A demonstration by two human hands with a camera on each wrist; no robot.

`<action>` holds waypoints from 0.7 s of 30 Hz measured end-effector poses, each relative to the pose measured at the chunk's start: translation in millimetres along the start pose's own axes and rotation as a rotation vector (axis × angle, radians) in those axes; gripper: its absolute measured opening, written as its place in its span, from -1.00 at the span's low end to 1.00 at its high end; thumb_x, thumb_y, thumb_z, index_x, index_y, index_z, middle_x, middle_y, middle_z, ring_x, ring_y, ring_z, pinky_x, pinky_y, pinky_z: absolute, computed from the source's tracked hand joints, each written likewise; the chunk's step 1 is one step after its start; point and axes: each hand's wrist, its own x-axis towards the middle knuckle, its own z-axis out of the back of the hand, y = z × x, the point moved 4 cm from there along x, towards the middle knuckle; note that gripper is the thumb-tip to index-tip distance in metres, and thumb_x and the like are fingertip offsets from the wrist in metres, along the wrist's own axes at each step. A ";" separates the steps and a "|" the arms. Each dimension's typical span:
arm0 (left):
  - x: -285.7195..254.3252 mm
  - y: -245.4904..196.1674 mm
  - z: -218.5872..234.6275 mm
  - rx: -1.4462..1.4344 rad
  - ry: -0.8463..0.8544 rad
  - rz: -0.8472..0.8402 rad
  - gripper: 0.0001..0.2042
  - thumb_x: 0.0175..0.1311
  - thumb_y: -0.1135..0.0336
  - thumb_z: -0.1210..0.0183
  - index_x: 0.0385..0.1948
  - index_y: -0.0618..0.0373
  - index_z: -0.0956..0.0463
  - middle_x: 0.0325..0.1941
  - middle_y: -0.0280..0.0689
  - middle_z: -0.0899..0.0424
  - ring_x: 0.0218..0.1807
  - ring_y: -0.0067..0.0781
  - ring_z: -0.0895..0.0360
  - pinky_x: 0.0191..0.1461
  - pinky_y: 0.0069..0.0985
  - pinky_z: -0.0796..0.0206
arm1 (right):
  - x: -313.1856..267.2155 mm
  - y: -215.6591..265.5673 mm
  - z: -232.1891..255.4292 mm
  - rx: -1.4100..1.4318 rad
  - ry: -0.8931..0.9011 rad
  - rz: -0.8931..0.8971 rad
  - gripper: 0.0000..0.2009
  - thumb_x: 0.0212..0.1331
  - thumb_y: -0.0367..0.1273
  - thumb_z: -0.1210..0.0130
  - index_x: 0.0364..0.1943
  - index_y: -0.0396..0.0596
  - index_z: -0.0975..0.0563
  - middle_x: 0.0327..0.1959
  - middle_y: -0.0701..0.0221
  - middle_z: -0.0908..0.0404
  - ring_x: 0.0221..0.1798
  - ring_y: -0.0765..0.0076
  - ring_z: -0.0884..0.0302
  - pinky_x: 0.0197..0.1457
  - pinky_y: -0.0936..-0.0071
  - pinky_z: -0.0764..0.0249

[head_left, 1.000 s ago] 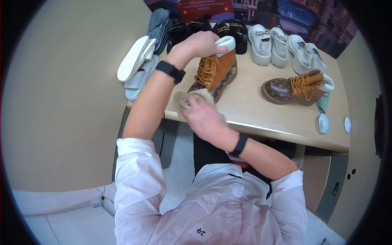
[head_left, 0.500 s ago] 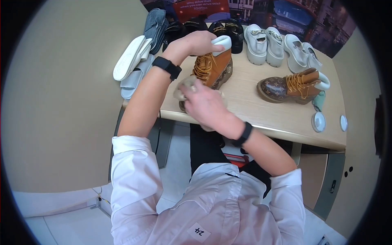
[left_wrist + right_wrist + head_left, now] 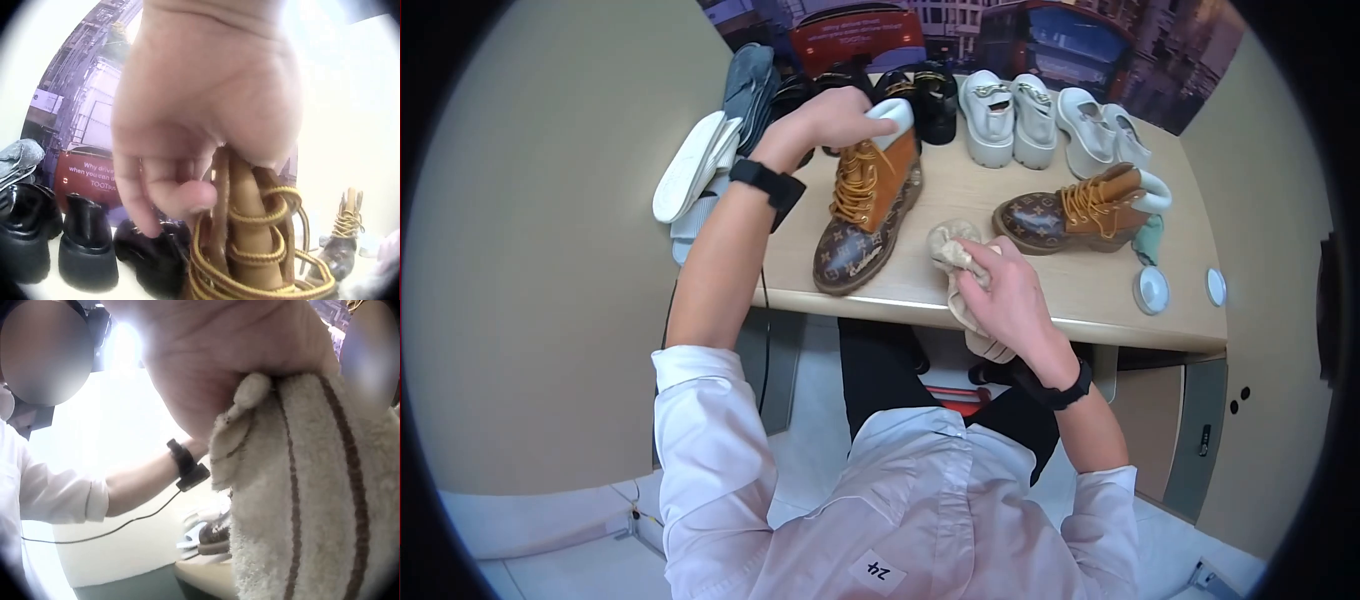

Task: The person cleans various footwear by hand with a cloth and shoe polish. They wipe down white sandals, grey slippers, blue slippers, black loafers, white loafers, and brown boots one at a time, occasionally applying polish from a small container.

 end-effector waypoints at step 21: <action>-77.0 20.9 26.3 0.179 0.034 -0.149 -0.34 0.06 0.67 -0.44 0.30 -0.02 -0.58 0.76 0.04 -0.26 0.71 0.06 -0.31 0.57 -0.16 -0.41 | -47.7 -27.5 8.9 0.247 -0.024 -0.116 -0.60 0.33 -0.25 -0.38 0.18 -0.14 -0.74 -0.11 0.08 -0.69 -0.05 -0.15 -0.72 0.09 0.10 -0.63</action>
